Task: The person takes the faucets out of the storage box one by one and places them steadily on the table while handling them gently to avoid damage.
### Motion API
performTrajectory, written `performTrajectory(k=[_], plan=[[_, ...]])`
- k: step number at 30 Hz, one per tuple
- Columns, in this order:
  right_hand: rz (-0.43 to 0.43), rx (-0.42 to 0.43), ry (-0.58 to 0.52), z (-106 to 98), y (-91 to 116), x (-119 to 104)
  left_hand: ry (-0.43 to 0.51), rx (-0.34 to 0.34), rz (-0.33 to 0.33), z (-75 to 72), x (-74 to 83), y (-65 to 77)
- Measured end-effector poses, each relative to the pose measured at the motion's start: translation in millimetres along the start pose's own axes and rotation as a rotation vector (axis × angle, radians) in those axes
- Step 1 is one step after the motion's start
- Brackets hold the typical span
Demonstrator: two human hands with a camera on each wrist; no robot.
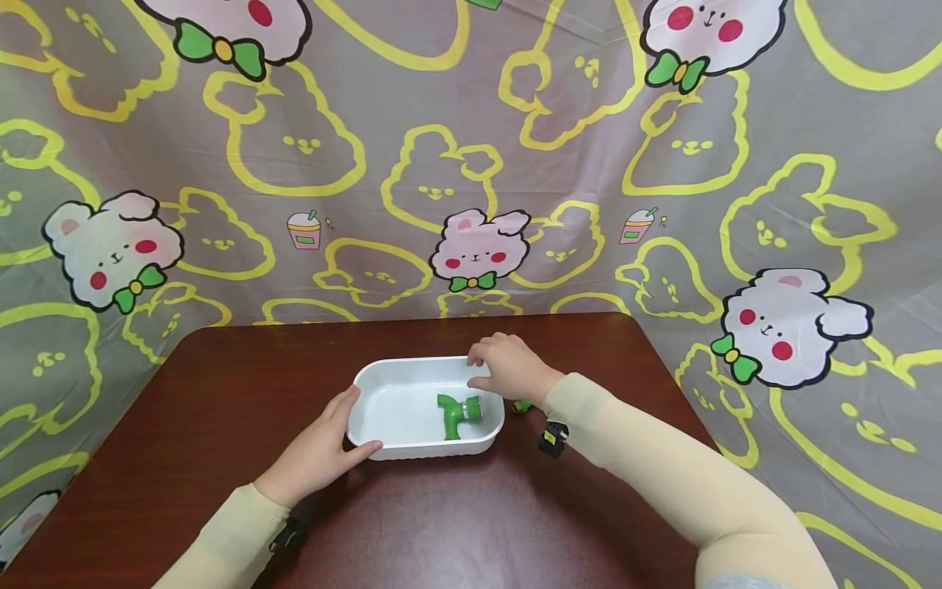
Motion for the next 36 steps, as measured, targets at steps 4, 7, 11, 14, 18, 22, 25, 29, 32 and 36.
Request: performTrajectory(k=[4, 7, 11, 14, 18, 22, 25, 29, 32, 36], plan=[[0.000, -0.037, -0.012, 7.5, -1.4, -6.2, 0.003, -0.002, -0.004, 0.3, -0.3, 0.0], [-0.008, -0.054, -0.020, 12.9, -2.0, -10.3, 0.005, -0.003, -0.007, 0.6, -0.7, 0.0], [-0.037, -0.070, -0.001, 19.9, -2.7, -14.3, 0.007, -0.004, -0.009, 1.6, -0.8, -0.2], [-0.057, -0.086, 0.017, 23.9, -2.8, -16.2, 0.010, -0.003, -0.011, 2.4, -0.9, -0.3], [-0.072, -0.120, 0.027, 27.7, -3.1, -17.9, 0.014, 0.001, -0.012, 2.4, -0.9, -0.2], [-0.068, -0.155, 0.039, 32.3, -3.7, -17.4, 0.009, 0.004, -0.008, 1.9, -0.6, -0.3], [-0.052, -0.181, 0.048, 37.3, -4.9, -15.9, -0.001, 0.009, 0.000, 0.8, 0.1, -0.5], [-0.052, -0.206, 0.069, 44.5, -6.5, -15.3, -0.008, 0.015, 0.010, -0.1, 1.2, -1.0], [-0.071, -0.207, 0.090, 47.7, -6.3, -16.7, -0.007, 0.016, 0.010, -0.4, 2.1, -1.3], [-0.083, -0.205, 0.125, 51.0, -5.4, -17.8, -0.002, 0.017, 0.010, -1.2, 3.4, -1.7]])
Point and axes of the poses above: each hand's wrist, its own y-axis away from the middle knuckle, its own z-axis out of the palm, x = y × z, the point moved 6 cm from there along -y, towards the middle knuckle, and after that the axes turned 6 degrees about y, right-handed, at the moved point
